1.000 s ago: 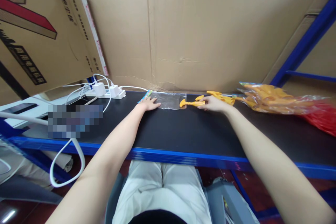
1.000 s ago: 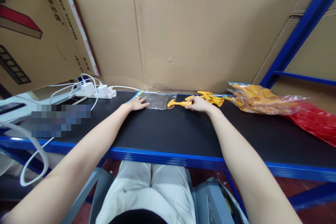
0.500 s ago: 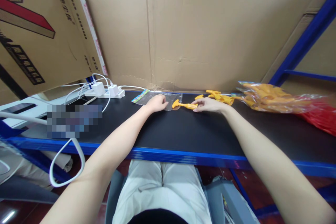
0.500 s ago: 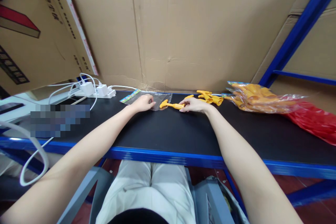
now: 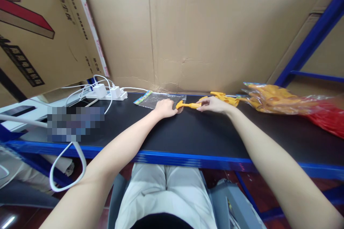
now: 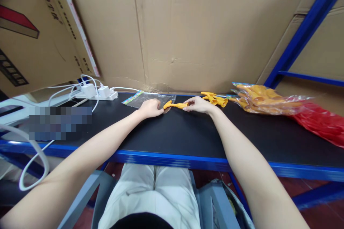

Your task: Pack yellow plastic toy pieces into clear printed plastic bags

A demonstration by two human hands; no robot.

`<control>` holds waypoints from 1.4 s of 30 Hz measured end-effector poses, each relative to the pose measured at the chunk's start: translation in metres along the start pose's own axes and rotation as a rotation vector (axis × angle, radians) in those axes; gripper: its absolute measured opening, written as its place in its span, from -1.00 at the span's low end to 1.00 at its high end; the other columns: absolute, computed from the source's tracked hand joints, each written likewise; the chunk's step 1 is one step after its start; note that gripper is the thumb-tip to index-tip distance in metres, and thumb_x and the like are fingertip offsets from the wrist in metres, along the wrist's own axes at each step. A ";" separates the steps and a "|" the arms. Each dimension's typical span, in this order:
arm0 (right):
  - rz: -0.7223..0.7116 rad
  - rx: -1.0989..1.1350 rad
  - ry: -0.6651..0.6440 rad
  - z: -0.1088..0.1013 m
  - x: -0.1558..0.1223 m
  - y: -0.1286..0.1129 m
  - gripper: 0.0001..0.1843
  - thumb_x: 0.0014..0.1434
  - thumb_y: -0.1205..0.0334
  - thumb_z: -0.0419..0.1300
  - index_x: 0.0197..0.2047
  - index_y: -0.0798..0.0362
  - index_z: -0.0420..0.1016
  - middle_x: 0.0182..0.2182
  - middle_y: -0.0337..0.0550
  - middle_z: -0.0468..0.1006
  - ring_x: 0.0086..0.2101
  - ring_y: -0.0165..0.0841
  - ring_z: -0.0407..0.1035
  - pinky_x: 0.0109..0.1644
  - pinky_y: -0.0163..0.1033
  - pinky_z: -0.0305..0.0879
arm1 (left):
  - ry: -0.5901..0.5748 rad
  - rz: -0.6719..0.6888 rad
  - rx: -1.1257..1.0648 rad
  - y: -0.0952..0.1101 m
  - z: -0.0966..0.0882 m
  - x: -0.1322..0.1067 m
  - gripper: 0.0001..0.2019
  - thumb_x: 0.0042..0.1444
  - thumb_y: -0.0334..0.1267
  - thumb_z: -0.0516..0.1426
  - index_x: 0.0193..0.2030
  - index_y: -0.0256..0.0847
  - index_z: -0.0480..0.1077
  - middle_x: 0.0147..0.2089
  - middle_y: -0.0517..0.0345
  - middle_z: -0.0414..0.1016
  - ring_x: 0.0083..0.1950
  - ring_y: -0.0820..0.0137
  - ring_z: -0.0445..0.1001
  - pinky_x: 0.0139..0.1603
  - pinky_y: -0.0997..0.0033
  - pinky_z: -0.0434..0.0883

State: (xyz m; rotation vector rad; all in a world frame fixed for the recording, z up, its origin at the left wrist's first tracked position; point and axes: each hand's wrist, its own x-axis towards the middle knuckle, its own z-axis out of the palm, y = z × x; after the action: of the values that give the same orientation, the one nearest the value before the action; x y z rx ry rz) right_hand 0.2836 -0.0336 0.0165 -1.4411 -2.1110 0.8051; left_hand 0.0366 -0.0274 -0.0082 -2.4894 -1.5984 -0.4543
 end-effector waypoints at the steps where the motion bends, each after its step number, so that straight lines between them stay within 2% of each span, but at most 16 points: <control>1: -0.004 -0.003 0.001 0.001 0.001 0.000 -0.58 -0.13 0.10 0.28 -0.16 0.09 0.49 -0.42 -0.15 0.55 -0.36 -0.35 0.41 -0.17 -0.19 0.32 | -0.003 0.003 -0.002 0.001 0.000 0.000 -0.59 0.04 0.08 -0.01 -0.38 -0.24 0.42 -0.28 -0.01 0.48 -0.23 0.25 0.46 -0.29 0.38 0.34; 5: -0.021 -0.015 0.007 0.003 0.004 0.002 -0.51 -0.13 0.05 0.27 -0.12 0.10 0.48 -0.39 -0.12 0.56 -0.33 -0.34 0.42 -0.17 -0.22 0.31 | 0.025 0.115 0.009 0.003 -0.001 -0.001 -0.68 0.12 -0.08 -0.04 -0.38 -0.25 0.41 -0.26 -0.02 0.46 -0.23 0.27 0.45 -0.27 0.37 0.32; 9: -0.060 0.012 0.010 0.008 0.008 0.003 -0.46 -0.14 0.02 0.27 -0.09 0.12 0.47 -0.38 -0.10 0.55 -0.36 -0.35 0.41 -0.21 -0.23 0.30 | 0.092 0.212 0.055 0.006 -0.002 -0.001 -0.70 0.16 -0.14 -0.07 -0.30 -0.29 0.38 -0.20 -0.08 0.42 -0.16 0.25 0.41 -0.19 0.31 0.30; 14: -0.123 0.035 0.069 0.021 0.011 -0.004 -0.42 -0.16 -0.03 0.27 -0.10 0.17 0.47 -0.45 -0.16 0.51 -0.44 -0.41 0.35 -0.31 -0.28 0.26 | 0.133 0.326 0.120 0.012 -0.001 -0.002 -0.82 0.10 -0.33 -0.05 -0.26 -0.30 0.35 -0.18 -0.05 0.40 -0.13 0.26 0.37 -0.14 0.28 0.26; 18: -0.194 0.022 0.104 0.034 0.015 -0.008 -0.42 -0.12 -0.07 0.24 -0.11 0.19 0.46 -0.47 -0.18 0.48 -0.46 -0.43 0.31 -0.34 -0.29 0.23 | 0.173 0.404 0.066 0.016 -0.001 -0.004 -0.83 0.05 -0.36 -0.04 -0.29 -0.29 0.35 -0.20 -0.02 0.41 -0.16 0.29 0.37 -0.12 0.28 0.26; 20: -0.223 -0.035 0.101 0.039 0.016 -0.010 -0.44 -0.08 -0.07 0.21 -0.11 0.18 0.46 -0.45 -0.17 0.48 -0.44 -0.40 0.32 -0.32 -0.28 0.24 | 0.171 0.400 0.003 0.015 -0.003 -0.003 -0.83 0.06 -0.34 -0.04 -0.33 -0.26 0.36 -0.24 0.02 0.42 -0.17 0.31 0.37 -0.10 0.29 0.26; 23: -0.243 -0.135 0.105 0.043 0.015 -0.013 -0.51 -0.05 -0.01 0.21 -0.12 0.15 0.47 -0.32 -0.11 0.52 -0.30 -0.33 0.37 -0.17 -0.22 0.26 | 0.170 0.257 -0.078 0.002 -0.007 0.002 -0.77 0.11 -0.28 -0.07 -0.36 -0.23 0.38 -0.23 0.04 0.44 -0.15 0.33 0.38 -0.07 0.32 0.27; 26: -0.243 -0.182 0.125 0.045 0.012 -0.017 -0.58 -0.03 0.05 0.21 -0.12 0.08 0.48 -0.16 -0.11 0.51 -0.14 -0.28 0.36 0.00 -0.19 0.20 | 0.212 -0.097 -0.077 -0.023 -0.010 0.008 -0.73 0.14 -0.25 -0.12 -0.21 -0.23 0.37 -0.10 0.00 0.43 -0.01 0.25 0.34 0.02 0.26 0.24; 29: -0.222 -0.175 0.113 0.046 0.011 -0.019 -0.60 -0.01 0.08 0.20 -0.09 0.05 0.47 -0.12 -0.12 0.50 -0.11 -0.27 0.36 0.02 -0.17 0.20 | 0.121 -0.469 -0.085 -0.057 -0.011 0.010 -0.64 0.13 -0.17 -0.10 0.04 -0.21 0.22 0.11 -0.11 0.30 0.16 0.11 0.21 0.08 0.07 0.17; 31: -0.224 -0.156 0.105 0.047 0.012 -0.019 -0.58 0.00 0.09 0.20 -0.07 0.07 0.47 -0.14 -0.10 0.51 -0.13 -0.28 0.37 0.01 -0.18 0.21 | 0.063 -0.651 -0.138 -0.078 -0.008 0.010 -0.57 0.12 -0.10 -0.07 0.11 -0.22 0.15 0.19 -0.15 0.20 0.22 0.05 0.13 0.09 0.00 0.15; 33: -0.230 -0.135 0.098 0.048 0.014 -0.019 -0.57 0.00 0.08 0.20 -0.07 0.10 0.47 -0.15 -0.09 0.51 -0.15 -0.29 0.38 -0.01 -0.19 0.23 | 0.013 -0.779 -0.213 -0.097 -0.004 0.009 -0.50 0.11 -0.03 -0.05 0.14 -0.24 0.12 0.20 -0.17 0.21 0.21 0.02 0.16 0.07 0.00 0.18; 34: -0.228 -0.125 0.096 0.048 0.015 -0.019 -0.56 0.00 0.07 0.20 -0.07 0.12 0.47 -0.16 -0.09 0.52 -0.17 -0.29 0.38 -0.02 -0.19 0.23 | -0.010 -0.796 -0.246 -0.104 -0.001 0.009 -0.48 0.10 -0.01 -0.03 0.15 -0.24 0.10 0.18 -0.17 0.24 0.18 0.03 0.20 0.07 -0.01 0.17; 37: -0.206 -0.086 0.078 0.050 0.018 -0.021 -0.53 -0.02 0.03 0.20 -0.08 0.14 0.48 -0.22 -0.10 0.54 -0.21 -0.27 0.40 -0.07 -0.19 0.27 | -0.016 -0.684 -0.334 -0.118 0.008 0.012 -0.52 0.08 0.00 0.03 0.09 -0.20 0.21 0.08 -0.08 0.38 0.12 0.11 0.31 0.07 0.05 0.20; 39: -0.192 -0.044 0.049 0.052 0.020 -0.024 -0.51 -0.04 0.00 0.21 -0.09 0.13 0.50 -0.24 -0.11 0.55 -0.23 -0.26 0.41 -0.11 -0.19 0.30 | 0.012 -0.627 -0.414 -0.120 0.012 0.015 -0.62 0.06 -0.06 0.07 -0.02 -0.17 0.35 -0.01 -0.01 0.46 0.07 0.18 0.37 0.02 0.17 0.29; 42: -0.172 0.016 0.025 0.055 0.023 -0.031 -0.50 -0.08 -0.01 0.24 -0.09 0.09 0.52 -0.22 -0.12 0.55 -0.20 -0.24 0.41 -0.09 -0.17 0.30 | 0.032 -0.627 -0.564 -0.116 0.012 0.019 -0.75 0.02 -0.23 0.13 -0.17 -0.26 0.46 -0.15 -0.02 0.53 -0.05 0.24 0.46 -0.07 0.33 0.39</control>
State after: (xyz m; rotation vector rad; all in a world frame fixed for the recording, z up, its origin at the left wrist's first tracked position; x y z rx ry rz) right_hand 0.2188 -0.0318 -0.0013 -1.2350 -2.1697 0.7323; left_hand -0.0588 0.0415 -0.0178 -2.2111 -2.5102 -1.1530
